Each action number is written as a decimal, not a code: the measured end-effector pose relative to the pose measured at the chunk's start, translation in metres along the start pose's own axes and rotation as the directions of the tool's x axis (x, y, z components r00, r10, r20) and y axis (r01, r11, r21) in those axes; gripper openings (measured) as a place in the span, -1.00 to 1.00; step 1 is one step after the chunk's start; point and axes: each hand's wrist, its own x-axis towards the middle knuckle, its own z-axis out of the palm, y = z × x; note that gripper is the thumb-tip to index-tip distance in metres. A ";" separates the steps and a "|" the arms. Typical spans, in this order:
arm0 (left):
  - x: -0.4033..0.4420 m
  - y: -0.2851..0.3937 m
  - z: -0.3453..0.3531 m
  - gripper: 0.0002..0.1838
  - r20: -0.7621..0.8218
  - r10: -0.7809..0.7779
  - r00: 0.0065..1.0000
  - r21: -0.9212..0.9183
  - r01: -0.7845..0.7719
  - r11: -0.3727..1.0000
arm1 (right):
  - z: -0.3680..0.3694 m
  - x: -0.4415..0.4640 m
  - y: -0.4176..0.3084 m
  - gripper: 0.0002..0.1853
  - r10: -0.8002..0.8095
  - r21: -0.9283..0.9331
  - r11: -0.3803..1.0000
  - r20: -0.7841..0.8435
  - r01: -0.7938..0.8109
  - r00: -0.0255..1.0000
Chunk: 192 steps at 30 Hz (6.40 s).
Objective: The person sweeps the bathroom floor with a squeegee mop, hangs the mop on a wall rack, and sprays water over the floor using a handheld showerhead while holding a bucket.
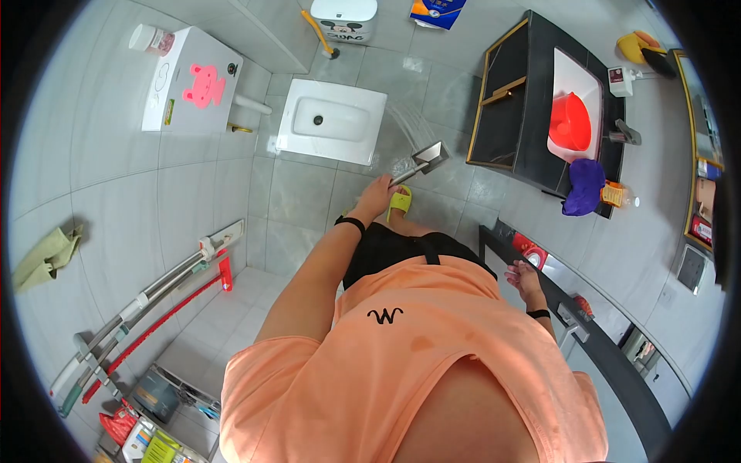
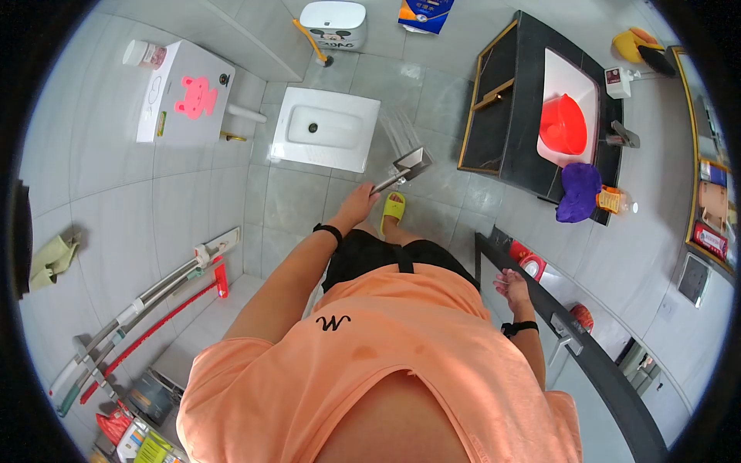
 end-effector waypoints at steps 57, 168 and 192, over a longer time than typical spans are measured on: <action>0.260 0.013 -0.149 -0.71 -0.266 -0.245 0.932 -0.377 0.133 0.917 | 0.206 0.104 -0.476 -0.60 -0.117 -0.467 0.840 0.342 0.277 0.932; 0.116 -0.125 -0.100 -0.52 -0.019 -0.480 0.877 -0.588 0.379 0.715 | 0.233 0.084 -0.442 -0.64 -0.004 -0.638 0.750 0.260 0.174 0.966; 0.038 -0.059 -0.021 -0.64 -0.402 -0.666 0.629 -0.757 0.180 0.628 | 0.391 0.082 -0.530 -0.66 0.012 -0.861 0.187 0.484 0.474 0.875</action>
